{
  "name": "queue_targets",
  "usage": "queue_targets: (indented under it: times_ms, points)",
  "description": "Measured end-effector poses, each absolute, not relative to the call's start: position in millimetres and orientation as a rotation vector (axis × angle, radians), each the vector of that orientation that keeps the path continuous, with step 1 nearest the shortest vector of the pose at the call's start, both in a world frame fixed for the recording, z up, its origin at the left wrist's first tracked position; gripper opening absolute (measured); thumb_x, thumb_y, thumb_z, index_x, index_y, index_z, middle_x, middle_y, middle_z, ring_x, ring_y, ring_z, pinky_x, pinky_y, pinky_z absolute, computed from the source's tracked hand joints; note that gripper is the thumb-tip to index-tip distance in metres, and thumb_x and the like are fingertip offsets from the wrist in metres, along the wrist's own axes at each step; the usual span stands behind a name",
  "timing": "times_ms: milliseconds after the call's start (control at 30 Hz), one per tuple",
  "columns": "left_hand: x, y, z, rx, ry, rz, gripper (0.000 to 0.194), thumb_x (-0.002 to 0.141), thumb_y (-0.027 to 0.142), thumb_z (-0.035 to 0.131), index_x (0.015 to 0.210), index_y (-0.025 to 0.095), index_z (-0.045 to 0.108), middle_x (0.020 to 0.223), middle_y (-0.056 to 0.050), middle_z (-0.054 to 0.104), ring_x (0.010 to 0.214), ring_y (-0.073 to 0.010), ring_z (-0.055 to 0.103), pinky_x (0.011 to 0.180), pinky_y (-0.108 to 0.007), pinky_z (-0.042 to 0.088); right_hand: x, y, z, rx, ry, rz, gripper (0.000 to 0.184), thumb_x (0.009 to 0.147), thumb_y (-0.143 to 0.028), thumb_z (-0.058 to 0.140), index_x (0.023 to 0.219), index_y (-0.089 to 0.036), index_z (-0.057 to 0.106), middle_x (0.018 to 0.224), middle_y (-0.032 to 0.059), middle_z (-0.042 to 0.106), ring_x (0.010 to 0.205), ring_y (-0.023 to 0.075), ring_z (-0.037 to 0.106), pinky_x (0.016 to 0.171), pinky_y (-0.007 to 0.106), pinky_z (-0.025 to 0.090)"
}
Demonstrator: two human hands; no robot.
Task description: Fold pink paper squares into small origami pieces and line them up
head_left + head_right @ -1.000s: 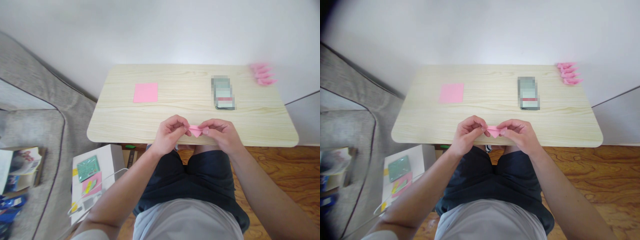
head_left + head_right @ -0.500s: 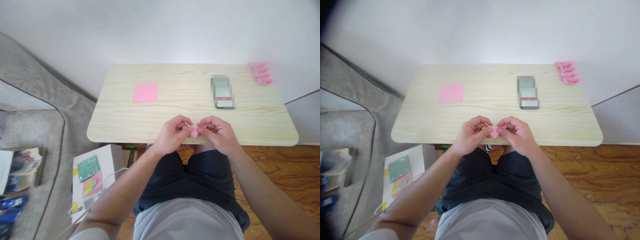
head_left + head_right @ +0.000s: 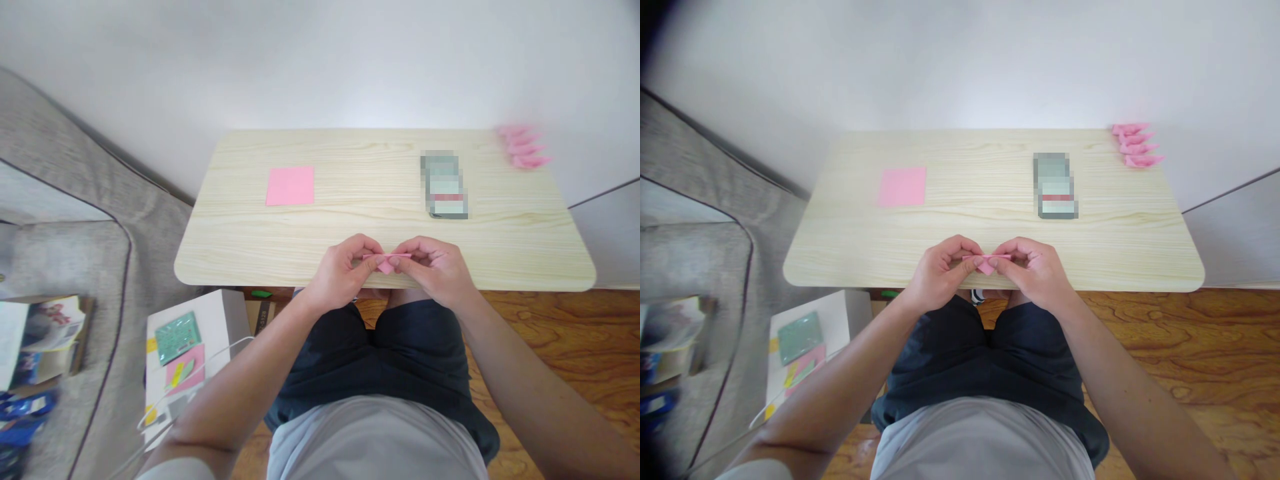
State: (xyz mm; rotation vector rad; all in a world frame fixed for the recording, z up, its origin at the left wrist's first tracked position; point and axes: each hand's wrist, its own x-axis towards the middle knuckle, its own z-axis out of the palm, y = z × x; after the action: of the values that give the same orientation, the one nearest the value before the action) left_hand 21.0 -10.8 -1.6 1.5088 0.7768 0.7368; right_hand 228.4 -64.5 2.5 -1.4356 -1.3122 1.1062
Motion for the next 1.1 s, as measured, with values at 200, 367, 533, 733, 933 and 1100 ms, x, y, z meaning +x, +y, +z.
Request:
queue_targets:
  times_ms: [200, 367, 533, 733, 933, 1100]
  points:
    - [23, -11, -4, 1.583, 0.825, 0.774, 0.021, 0.096, 0.039, 0.068, 0.100, 0.018, 0.069, 0.093, -0.005, 0.077, 0.092, -0.0202, 0.075, 0.084, -0.030, 0.056, 232, -62, 2, -1.410, -1.327, 1.177, 0.026, 0.088, -0.049, 0.079, 0.092, -0.023, 0.077, 0.088, 0.0059, 0.081, 0.079, 0.0234, 0.076, 0.072, 0.035, 0.058]
    - [20, -11, -2, 1.666, 0.836, 0.774, 0.020, 0.099, 0.038, 0.064, 0.098, 0.019, 0.070, 0.091, -0.004, 0.077, 0.091, -0.0188, 0.073, 0.086, -0.029, 0.055, 235, -62, 2, -1.419, -1.373, 1.177, 0.026, 0.087, -0.049, 0.079, 0.095, -0.025, 0.079, 0.090, 0.0048, 0.082, 0.083, 0.0235, 0.077, 0.074, 0.033, 0.057]
    - [18, -10, -2, 1.581, 0.761, 0.752, 0.022, 0.099, 0.039, 0.063, 0.098, 0.017, 0.069, 0.088, -0.004, 0.076, 0.085, -0.0171, 0.073, 0.081, -0.028, 0.056, 238, -62, 5, -1.412, -1.485, 1.145, 0.029, 0.090, -0.051, 0.075, 0.090, -0.023, 0.081, 0.084, 0.0040, 0.080, 0.077, 0.0205, 0.074, 0.072, 0.031, 0.056]
    - [21, -3, 3, 1.479, 0.741, 0.778, 0.029, 0.094, 0.043, 0.071, 0.097, 0.015, 0.070, 0.084, -0.004, 0.073, 0.078, -0.0150, 0.070, 0.074, -0.026, 0.055, 240, -55, 10, -1.339, -1.475, 1.170, 0.033, 0.092, -0.053, 0.073, 0.084, -0.021, 0.078, 0.079, 0.0050, 0.079, 0.074, 0.0197, 0.073, 0.072, 0.031, 0.056]
    - [18, 21, 9, 1.517, 0.801, 0.818, 0.027, 0.096, 0.041, 0.067, 0.099, 0.014, 0.068, 0.085, -0.006, 0.075, 0.083, -0.0172, 0.072, 0.082, -0.029, 0.053, 236, -39, 11, -1.338, -1.413, 1.075, 0.036, 0.090, -0.056, 0.072, 0.086, -0.021, 0.077, 0.080, 0.0057, 0.079, 0.075, 0.0210, 0.073, 0.074, 0.034, 0.055]
    - [20, 51, 22, 1.698, 0.808, 0.910, 0.023, 0.097, 0.038, 0.063, 0.096, 0.016, 0.068, 0.088, -0.006, 0.076, 0.086, -0.0177, 0.072, 0.082, -0.030, 0.053, 229, -15, 21, -1.402, -1.493, 0.872, 0.032, 0.089, -0.054, 0.073, 0.097, -0.023, 0.079, 0.092, 0.0062, 0.080, 0.083, 0.0225, 0.073, 0.077, 0.036, 0.055]
